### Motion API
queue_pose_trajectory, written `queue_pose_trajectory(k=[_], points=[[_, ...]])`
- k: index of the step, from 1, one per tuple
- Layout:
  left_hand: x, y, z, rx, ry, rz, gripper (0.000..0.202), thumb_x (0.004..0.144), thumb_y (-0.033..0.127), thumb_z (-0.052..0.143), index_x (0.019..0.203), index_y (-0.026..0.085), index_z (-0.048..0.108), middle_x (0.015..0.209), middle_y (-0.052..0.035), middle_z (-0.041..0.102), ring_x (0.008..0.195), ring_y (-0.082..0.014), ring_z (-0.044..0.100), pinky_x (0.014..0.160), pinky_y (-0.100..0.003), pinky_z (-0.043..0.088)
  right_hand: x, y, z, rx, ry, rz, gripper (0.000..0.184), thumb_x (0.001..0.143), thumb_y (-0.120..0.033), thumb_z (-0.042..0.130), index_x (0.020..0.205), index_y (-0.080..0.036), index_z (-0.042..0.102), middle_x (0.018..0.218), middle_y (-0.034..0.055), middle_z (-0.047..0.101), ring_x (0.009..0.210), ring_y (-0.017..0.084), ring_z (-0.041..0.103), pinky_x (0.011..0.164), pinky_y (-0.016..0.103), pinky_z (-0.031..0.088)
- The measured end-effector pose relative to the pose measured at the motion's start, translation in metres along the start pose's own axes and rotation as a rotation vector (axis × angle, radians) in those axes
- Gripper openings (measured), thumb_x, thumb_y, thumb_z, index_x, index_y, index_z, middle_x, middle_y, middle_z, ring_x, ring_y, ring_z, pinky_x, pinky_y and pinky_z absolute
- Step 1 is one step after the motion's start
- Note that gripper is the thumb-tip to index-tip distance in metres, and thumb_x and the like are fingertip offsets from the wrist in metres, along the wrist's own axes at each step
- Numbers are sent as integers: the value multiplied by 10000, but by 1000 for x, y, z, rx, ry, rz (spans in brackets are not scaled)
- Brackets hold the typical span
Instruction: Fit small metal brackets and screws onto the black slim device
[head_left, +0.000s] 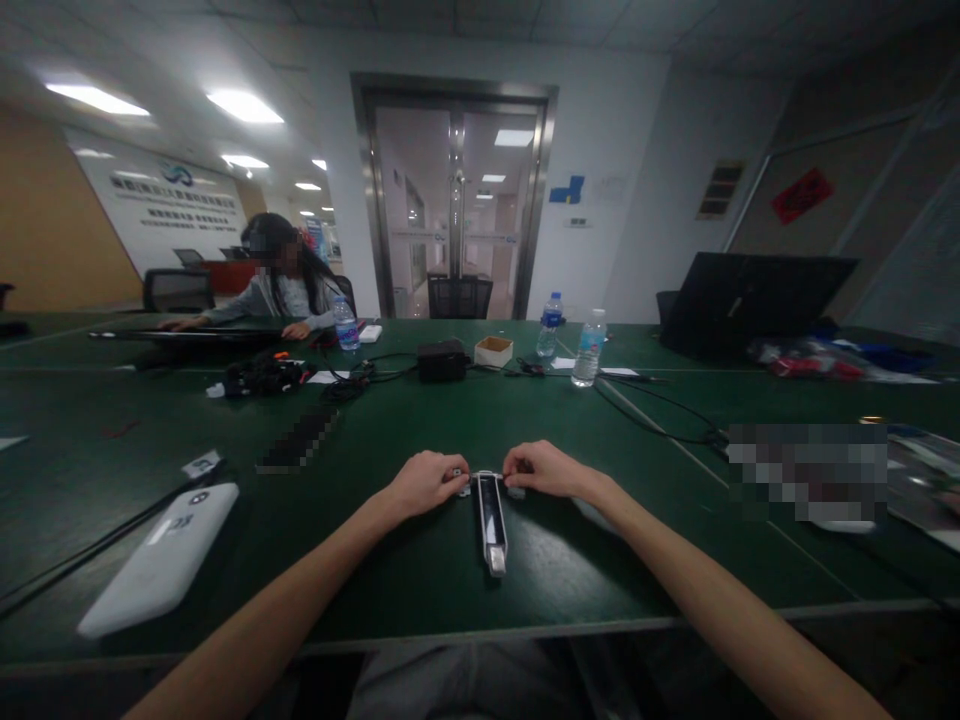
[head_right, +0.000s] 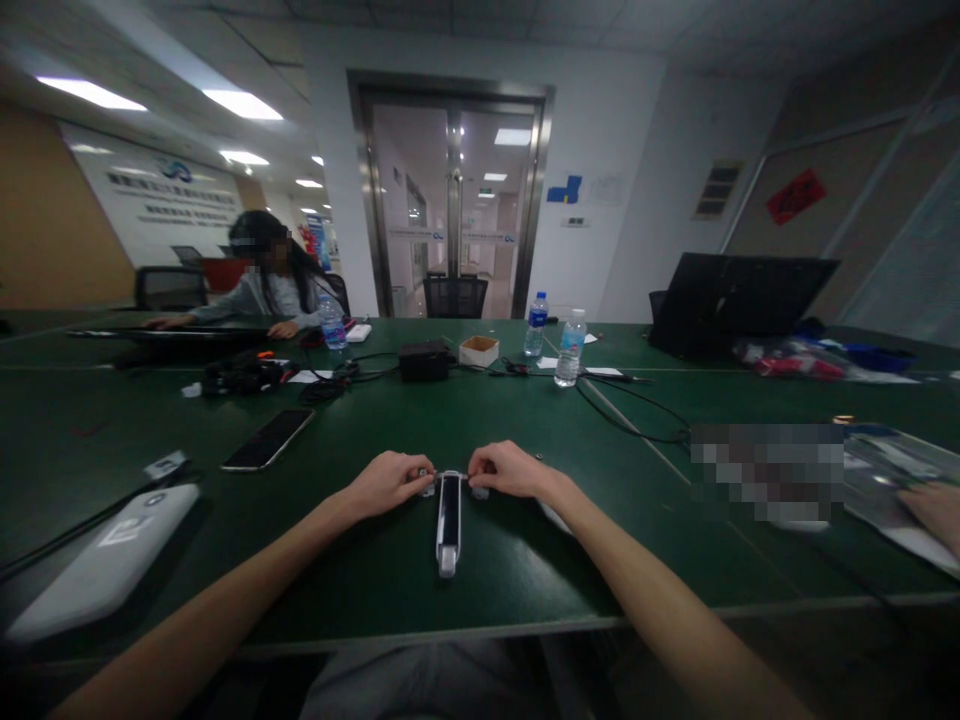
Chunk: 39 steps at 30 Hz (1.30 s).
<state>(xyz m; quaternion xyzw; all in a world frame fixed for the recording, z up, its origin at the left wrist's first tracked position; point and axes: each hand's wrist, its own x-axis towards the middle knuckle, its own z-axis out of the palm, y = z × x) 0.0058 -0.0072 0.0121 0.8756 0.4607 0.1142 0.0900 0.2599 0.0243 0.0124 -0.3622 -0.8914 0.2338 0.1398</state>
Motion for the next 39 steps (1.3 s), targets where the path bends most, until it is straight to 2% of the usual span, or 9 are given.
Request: queue_pose_trajectory(k=[11, 20, 26, 28, 30, 33, 36, 39], points=[[-3, 2, 0, -25, -5, 6, 262, 939, 362, 429, 1039, 217, 623, 787, -7, 641, 690, -155, 585, 601, -234, 390, 0, -2, 2, 27, 63, -2, 151, 828, -299, 626, 904, -183, 685, 837, 14, 654, 735, 133, 586, 678, 241, 443], [-3, 4, 1, -56, 10, 3, 248, 934, 344, 430, 1029, 212, 617, 789, -8, 649, 700, -158, 597, 612, -235, 401, -2, -4, 1, 106, 10, -13, 156, 801, -244, 645, 943, -181, 655, 885, 14, 639, 761, 133, 573, 687, 249, 448], [-2, 1, 4, -79, 6, 17, 233, 936, 333, 438, 1027, 208, 613, 757, 0, 643, 656, -149, 592, 610, -233, 398, 1, -4, 4, 145, 59, -24, 179, 802, -289, 654, 937, -172, 653, 874, 15, 652, 751, 131, 577, 685, 252, 454], [-1, 2, 3, -52, 3, 17, 237, 934, 335, 440, 1032, 209, 615, 758, -3, 648, 664, -156, 595, 611, -237, 397, 0, -2, -2, 103, 109, -23, 200, 801, -315, 658, 944, -175, 652, 899, 22, 656, 777, 139, 585, 706, 261, 459], [-1, 3, 2, -24, -1, 17, 243, 933, 338, 438, 1038, 211, 616, 775, -10, 656, 683, -165, 600, 615, -241, 399, -3, 4, -12, 1, 222, -15, 193, 828, -326, 623, 947, -177, 654, 934, 41, 653, 830, 157, 585, 749, 284, 459], [-1, 5, -1, -10, -15, 15, 246, 936, 334, 431, 1048, 208, 611, 812, -20, 661, 712, -171, 607, 627, -247, 407, -8, 21, -25, -197, 349, 10, 174, 874, -273, 539, 952, -170, 657, 956, 74, 642, 905, 187, 570, 825, 328, 441], [-3, 6, -2, -16, -29, 19, 244, 938, 330, 431, 1058, 206, 604, 837, -27, 660, 739, -172, 611, 651, -253, 419, -12, 40, -30, -310, 292, 79, 190, 854, -245, 554, 993, -169, 658, 1007, 93, 633, 958, 212, 558, 860, 348, 433], [-4, 6, -3, -9, -41, 30, 242, 940, 331, 432, 1061, 205, 600, 839, -29, 653, 760, -175, 611, 677, -260, 426, -14, 49, -27, -322, 197, 106, 231, 853, -279, 563, 1033, -170, 657, 1033, 103, 630, 983, 225, 556, 873, 352, 432]])
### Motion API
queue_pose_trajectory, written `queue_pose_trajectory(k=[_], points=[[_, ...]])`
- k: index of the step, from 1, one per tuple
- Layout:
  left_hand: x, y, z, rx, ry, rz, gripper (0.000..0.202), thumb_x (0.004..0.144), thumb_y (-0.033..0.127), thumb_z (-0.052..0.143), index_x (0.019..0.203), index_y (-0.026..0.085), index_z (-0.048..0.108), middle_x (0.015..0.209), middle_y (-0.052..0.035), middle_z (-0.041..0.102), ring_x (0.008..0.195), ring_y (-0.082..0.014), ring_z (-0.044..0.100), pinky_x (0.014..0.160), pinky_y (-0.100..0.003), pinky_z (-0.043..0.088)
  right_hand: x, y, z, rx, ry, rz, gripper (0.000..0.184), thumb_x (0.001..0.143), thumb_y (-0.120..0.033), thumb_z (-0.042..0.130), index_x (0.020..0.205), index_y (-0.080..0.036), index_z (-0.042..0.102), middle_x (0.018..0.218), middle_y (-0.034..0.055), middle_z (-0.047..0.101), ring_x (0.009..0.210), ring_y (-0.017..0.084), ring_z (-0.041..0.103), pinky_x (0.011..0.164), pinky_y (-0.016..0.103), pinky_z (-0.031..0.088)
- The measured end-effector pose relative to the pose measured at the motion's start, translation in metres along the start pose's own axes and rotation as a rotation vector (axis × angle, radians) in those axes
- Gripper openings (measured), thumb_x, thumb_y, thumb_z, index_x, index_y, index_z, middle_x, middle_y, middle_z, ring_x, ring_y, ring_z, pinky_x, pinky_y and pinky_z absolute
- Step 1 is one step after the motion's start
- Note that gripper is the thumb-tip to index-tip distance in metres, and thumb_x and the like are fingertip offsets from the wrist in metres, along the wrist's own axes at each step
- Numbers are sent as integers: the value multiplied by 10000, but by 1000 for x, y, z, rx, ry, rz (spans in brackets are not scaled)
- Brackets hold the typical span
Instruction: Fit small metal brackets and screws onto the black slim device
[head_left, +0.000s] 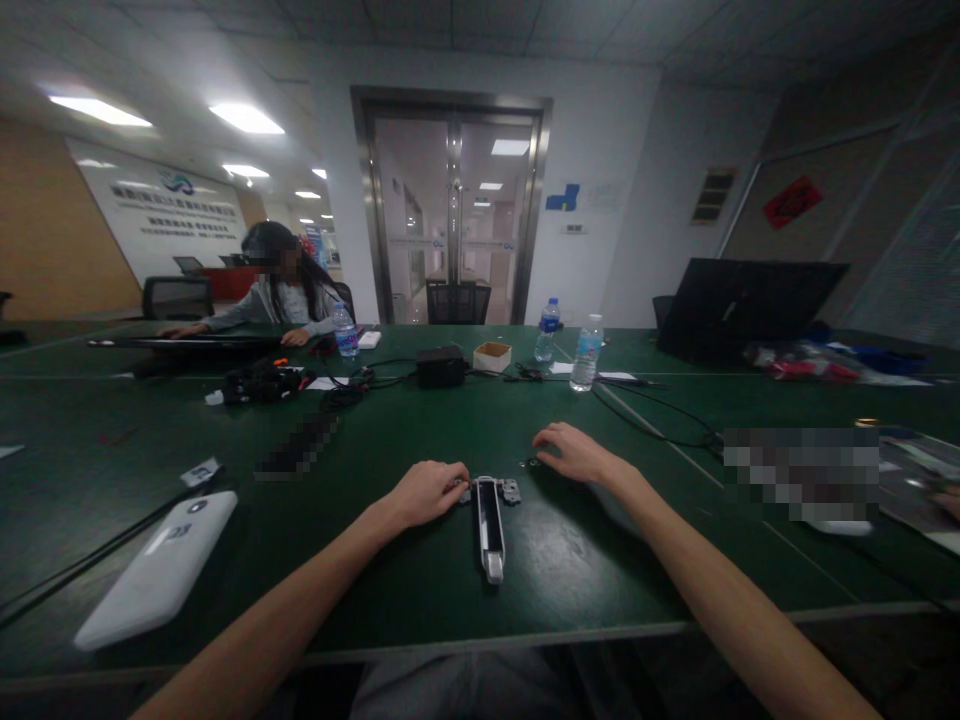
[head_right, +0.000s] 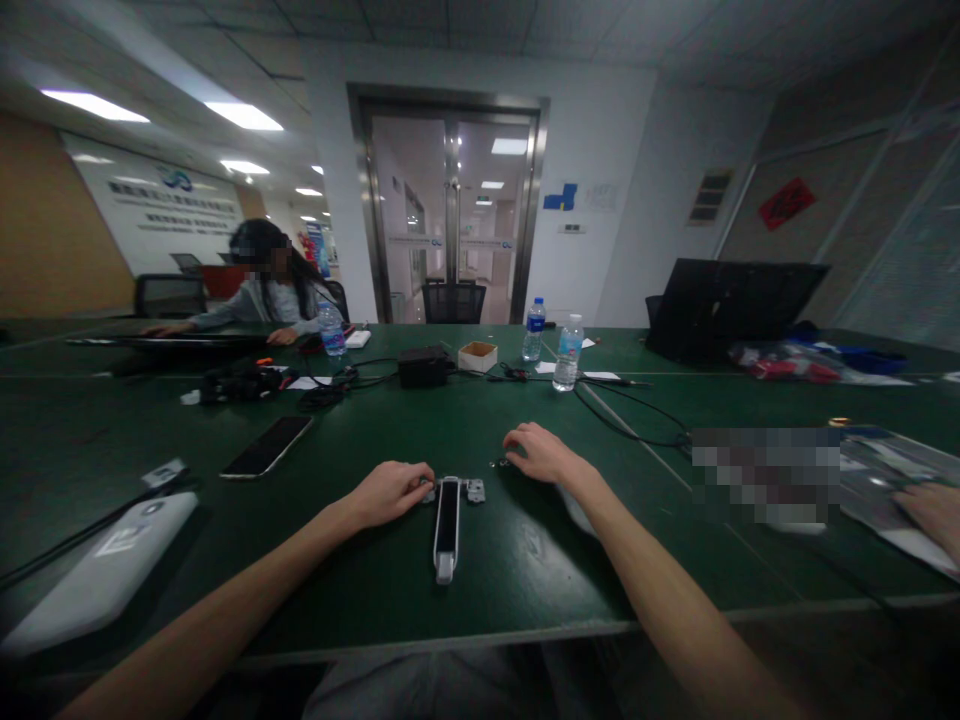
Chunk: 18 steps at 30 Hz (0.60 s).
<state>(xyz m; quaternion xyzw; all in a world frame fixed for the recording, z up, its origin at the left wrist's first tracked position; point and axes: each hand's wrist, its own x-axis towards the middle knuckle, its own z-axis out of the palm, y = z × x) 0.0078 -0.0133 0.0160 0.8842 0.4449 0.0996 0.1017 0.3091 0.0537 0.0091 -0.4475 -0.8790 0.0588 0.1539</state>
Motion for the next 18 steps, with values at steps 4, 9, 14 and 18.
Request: queue_pose_trajectory(k=[4, 9, 14, 18], points=[[-1, 2, -1, -13, -22, 13, 233, 937, 326, 439, 1060, 208, 597, 861, -31, 643, 771, -172, 605, 690, -267, 428, 2, -1, 6, -8, -35, -31, 236, 857, -287, 557, 1042, -189, 664, 1038, 96, 627, 992, 223, 554, 868, 336, 428], [-2, 7, -4, 14, -29, 40, 244, 934, 328, 424, 1052, 206, 600, 844, -32, 644, 765, -173, 597, 704, -274, 432, 7, 1, 13, -72, -101, -26, 191, 839, -169, 529, 940, -193, 689, 933, 74, 668, 924, 213, 580, 814, 312, 429], [-3, 7, -3, 40, -24, 67, 248, 931, 329, 424, 1044, 199, 603, 813, -30, 642, 739, -170, 590, 690, -274, 426, 6, -3, 9, -69, -95, 13, 117, 824, -203, 564, 862, -187, 673, 881, 64, 669, 862, 208, 584, 749, 298, 430], [-2, 4, -2, 29, 9, 67, 266, 933, 359, 425, 1051, 198, 600, 755, -14, 630, 683, -157, 577, 663, -267, 412, 2, -9, -6, -106, 124, 69, 103, 829, -216, 542, 844, -183, 638, 873, 76, 645, 857, 210, 561, 743, 302, 429]])
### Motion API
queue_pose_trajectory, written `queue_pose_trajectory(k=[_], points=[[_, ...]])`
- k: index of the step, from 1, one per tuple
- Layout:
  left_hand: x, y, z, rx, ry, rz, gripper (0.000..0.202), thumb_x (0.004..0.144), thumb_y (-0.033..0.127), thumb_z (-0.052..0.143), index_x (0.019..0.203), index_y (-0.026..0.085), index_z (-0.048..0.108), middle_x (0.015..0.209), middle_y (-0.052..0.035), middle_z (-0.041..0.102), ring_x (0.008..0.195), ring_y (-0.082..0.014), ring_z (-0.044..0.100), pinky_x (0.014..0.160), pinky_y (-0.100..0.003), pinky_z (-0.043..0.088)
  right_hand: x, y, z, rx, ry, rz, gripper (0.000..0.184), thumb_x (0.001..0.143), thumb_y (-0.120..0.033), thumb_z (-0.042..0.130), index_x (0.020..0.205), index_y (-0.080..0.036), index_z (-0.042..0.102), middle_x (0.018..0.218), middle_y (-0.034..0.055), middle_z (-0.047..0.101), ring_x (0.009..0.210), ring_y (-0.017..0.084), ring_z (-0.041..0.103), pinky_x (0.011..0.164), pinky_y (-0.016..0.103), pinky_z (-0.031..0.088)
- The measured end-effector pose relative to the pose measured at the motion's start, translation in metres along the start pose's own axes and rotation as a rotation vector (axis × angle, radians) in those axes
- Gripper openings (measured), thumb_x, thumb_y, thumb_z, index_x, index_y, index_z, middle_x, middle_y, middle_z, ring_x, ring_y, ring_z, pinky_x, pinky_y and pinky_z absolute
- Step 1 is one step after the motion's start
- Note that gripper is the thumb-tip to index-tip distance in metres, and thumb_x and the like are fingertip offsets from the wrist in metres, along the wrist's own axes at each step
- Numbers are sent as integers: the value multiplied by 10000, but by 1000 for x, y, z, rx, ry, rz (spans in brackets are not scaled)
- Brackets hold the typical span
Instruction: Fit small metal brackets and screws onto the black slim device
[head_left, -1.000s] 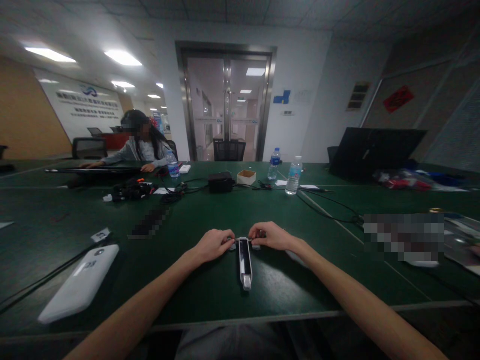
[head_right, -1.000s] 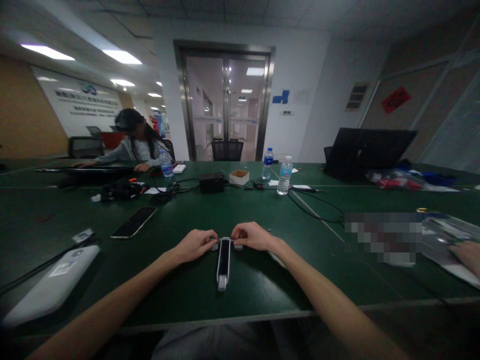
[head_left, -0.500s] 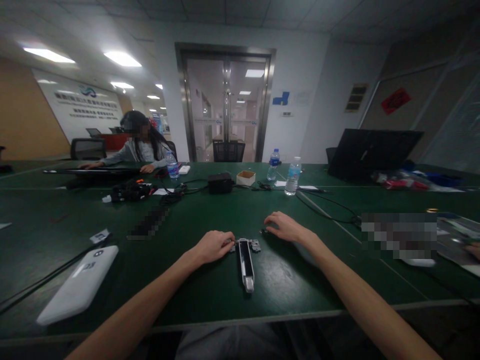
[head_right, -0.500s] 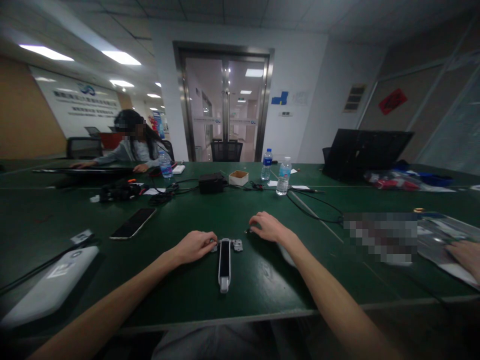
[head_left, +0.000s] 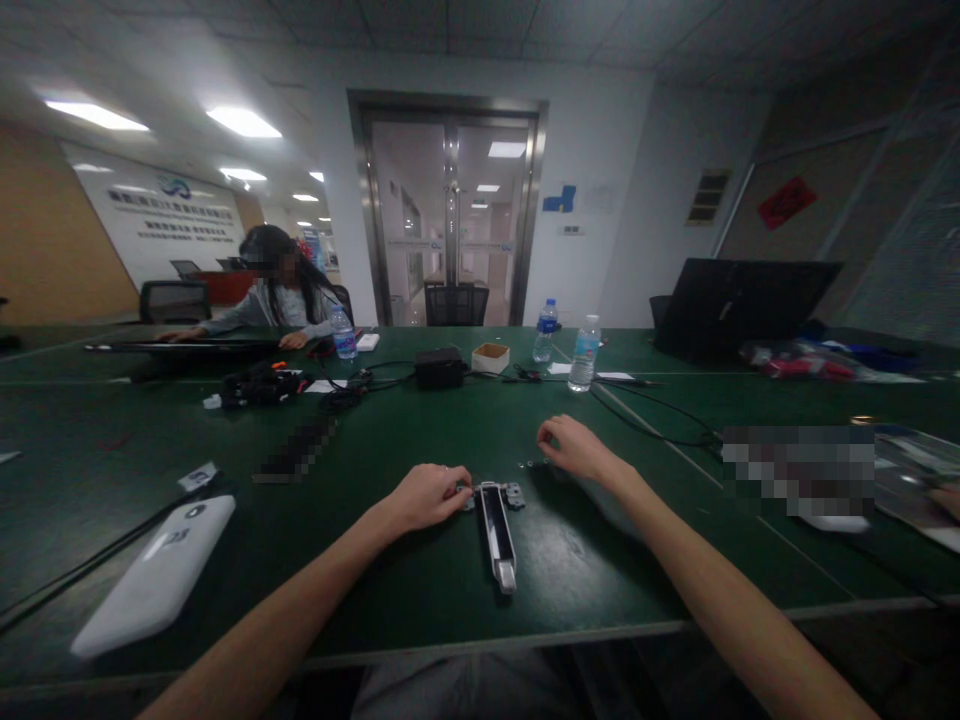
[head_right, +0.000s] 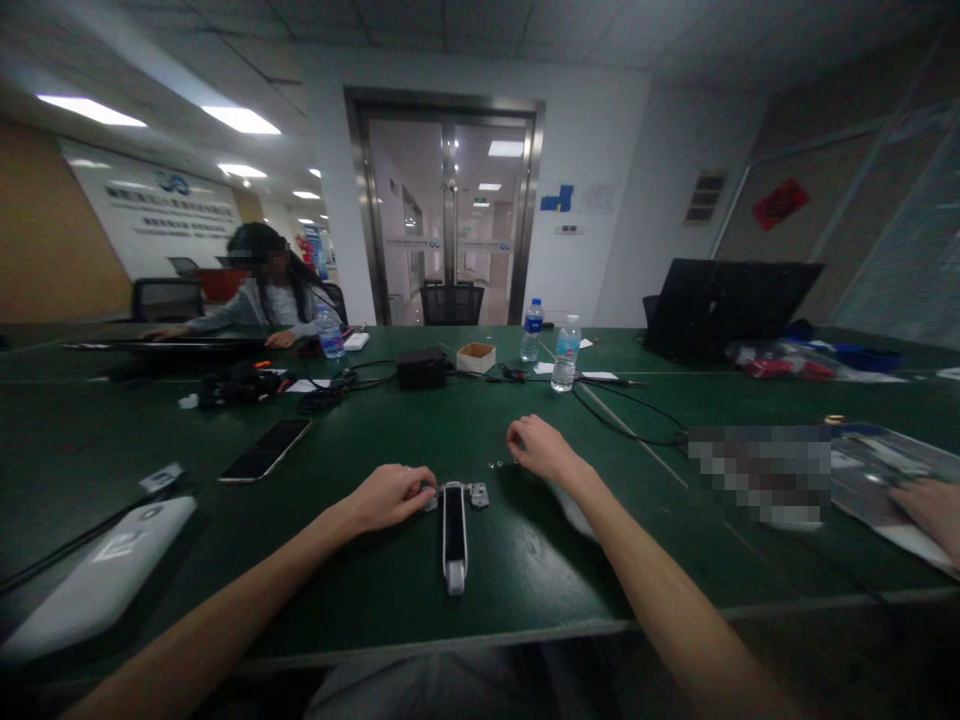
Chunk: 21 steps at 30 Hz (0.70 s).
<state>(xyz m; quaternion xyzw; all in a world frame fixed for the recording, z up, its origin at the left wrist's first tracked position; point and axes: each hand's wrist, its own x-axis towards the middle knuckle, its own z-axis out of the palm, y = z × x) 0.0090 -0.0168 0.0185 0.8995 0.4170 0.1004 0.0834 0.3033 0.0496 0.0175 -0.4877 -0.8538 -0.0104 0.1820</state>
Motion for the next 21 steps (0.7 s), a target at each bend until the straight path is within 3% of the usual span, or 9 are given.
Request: queue_pose_trajectory(k=[4, 8, 10, 17, 21], points=[[1, -1, 0, -7, 62, -23, 274, 939, 369, 418, 1061, 188, 585, 737, -6, 612, 672, -152, 568, 660, -265, 409, -1, -1, -12, 5, 361, 136, 135, 855, -238, 494, 848, -187, 618, 887, 92, 638, 887, 229, 550, 780, 331, 431], [0, 0, 0, -2, 138, -26, 241, 941, 336, 424, 1051, 183, 574, 836, -23, 612, 739, -152, 568, 690, -263, 421, 0, -8, -11, 176, 492, 147, 134, 844, -246, 498, 816, -176, 609, 844, 81, 640, 824, 212, 567, 777, 334, 441], [0, 1, 0, -7, 178, -21, 228, 939, 324, 437, 1057, 182, 570, 878, -30, 608, 762, -151, 568, 706, -263, 428, 1, -17, -7, 297, 442, 123, 134, 835, -253, 511, 822, -170, 615, 834, 68, 643, 782, 191, 574, 741, 316, 451], [1, 9, 6, 3, 276, 52, 217, 912, 317, 536, 1073, 175, 565, 947, -31, 601, 789, -153, 580, 688, -253, 438, -5, -72, 13, 608, 11, -113, 179, 855, -311, 553, 864, -154, 640, 799, 25, 635, 692, 130, 548, 631, 244, 434], [1, 12, 9, -7, 282, 122, 128, 910, 249, 547, 1003, 168, 580, 925, -26, 614, 794, -149, 583, 709, -253, 434, -9, -88, 21, 659, -94, -169, 205, 873, -342, 553, 885, -156, 639, 780, 9, 615, 679, 119, 527, 610, 229, 409]])
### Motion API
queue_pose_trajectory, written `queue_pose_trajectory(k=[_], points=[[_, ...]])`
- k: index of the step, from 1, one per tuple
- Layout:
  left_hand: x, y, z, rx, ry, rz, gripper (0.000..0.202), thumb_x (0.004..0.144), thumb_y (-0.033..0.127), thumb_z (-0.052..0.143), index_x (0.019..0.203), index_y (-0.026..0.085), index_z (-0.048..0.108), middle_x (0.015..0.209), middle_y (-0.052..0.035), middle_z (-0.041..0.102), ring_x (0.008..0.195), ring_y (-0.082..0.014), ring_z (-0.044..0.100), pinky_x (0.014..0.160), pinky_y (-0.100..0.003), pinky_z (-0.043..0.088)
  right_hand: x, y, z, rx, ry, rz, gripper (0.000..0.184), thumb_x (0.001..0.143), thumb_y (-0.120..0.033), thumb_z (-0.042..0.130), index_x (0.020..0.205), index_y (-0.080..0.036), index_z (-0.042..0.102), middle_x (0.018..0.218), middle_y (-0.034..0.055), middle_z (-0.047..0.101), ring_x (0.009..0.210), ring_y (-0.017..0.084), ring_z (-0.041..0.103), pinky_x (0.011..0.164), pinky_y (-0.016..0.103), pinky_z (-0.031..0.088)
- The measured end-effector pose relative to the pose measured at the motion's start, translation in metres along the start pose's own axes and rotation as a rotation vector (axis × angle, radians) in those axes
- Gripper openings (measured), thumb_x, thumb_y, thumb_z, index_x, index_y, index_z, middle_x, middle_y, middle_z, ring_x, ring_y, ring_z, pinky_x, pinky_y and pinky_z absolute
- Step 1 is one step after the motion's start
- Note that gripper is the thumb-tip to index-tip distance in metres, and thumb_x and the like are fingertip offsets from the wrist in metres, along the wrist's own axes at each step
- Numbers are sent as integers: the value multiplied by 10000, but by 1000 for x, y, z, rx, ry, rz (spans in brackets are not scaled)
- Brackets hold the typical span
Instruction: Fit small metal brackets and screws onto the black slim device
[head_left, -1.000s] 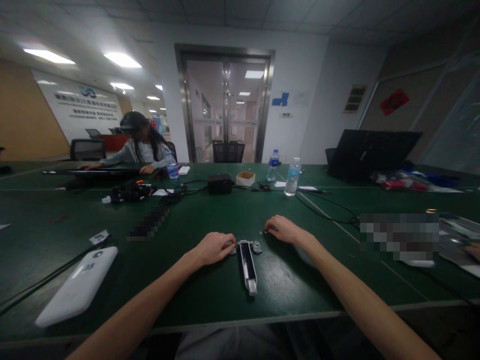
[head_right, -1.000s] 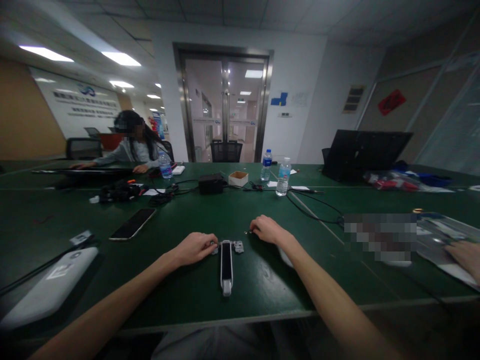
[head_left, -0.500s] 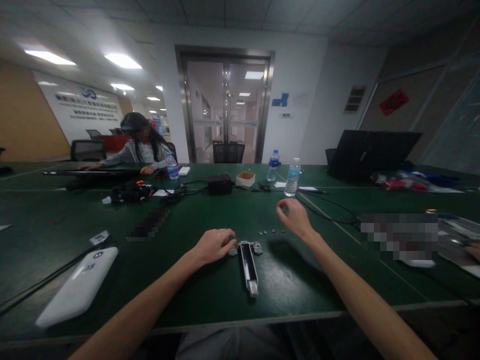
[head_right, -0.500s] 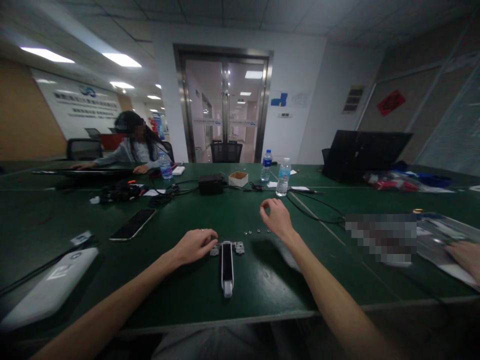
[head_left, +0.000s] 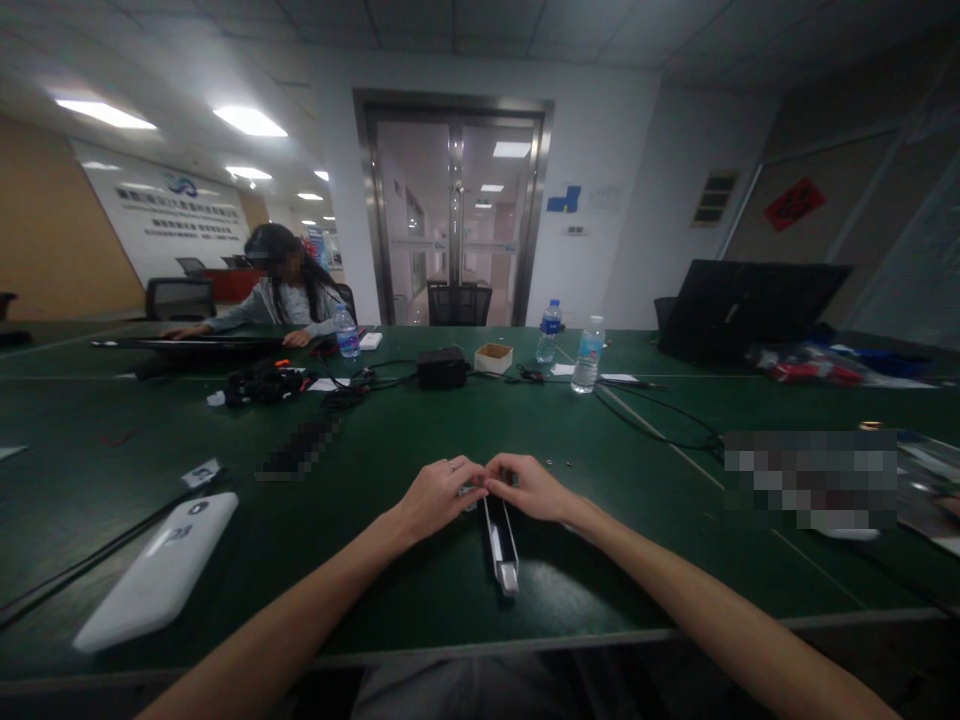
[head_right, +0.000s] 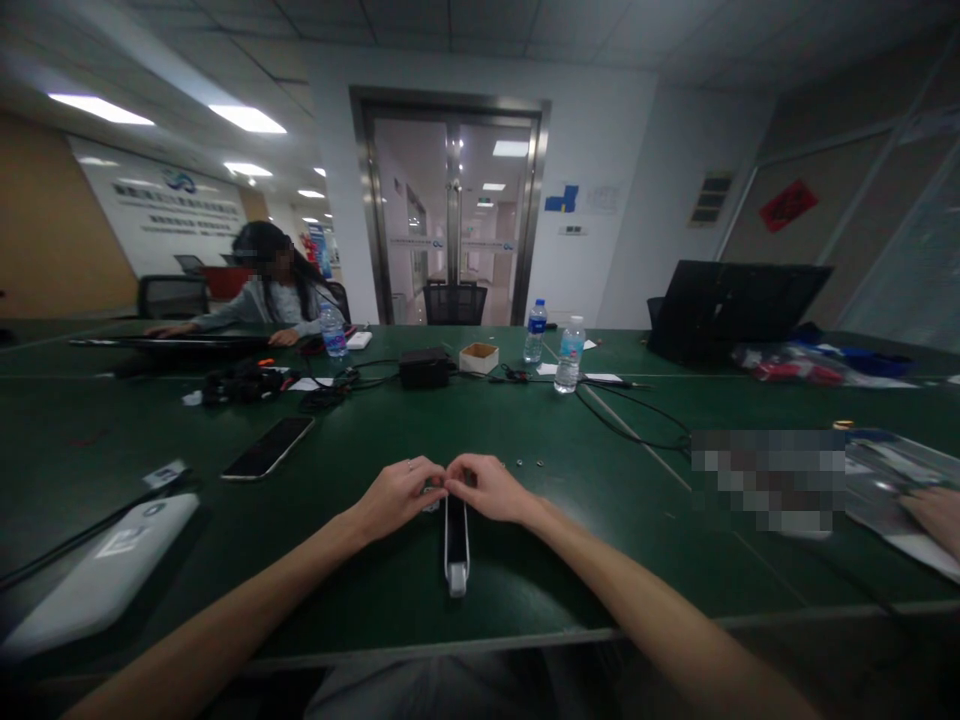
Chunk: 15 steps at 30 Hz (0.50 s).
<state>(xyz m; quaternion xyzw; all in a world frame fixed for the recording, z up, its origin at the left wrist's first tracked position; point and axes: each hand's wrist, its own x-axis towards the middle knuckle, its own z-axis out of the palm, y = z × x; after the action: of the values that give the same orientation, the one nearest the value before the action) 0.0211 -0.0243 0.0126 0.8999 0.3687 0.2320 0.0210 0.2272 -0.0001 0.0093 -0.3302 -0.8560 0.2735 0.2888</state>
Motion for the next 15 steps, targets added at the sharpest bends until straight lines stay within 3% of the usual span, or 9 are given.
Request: queue_pose_trajectory(k=[15], points=[[1, -11, 9, 25, 82, 68, 152, 918, 284, 509, 953, 184, 618, 754, 5, 606, 684, -136, 566, 641, -239, 414, 4, 4, 3, -79, 37, 2, 100, 868, -254, 590, 873, -163, 631, 802, 9, 614, 718, 118, 541, 643, 226, 416]])
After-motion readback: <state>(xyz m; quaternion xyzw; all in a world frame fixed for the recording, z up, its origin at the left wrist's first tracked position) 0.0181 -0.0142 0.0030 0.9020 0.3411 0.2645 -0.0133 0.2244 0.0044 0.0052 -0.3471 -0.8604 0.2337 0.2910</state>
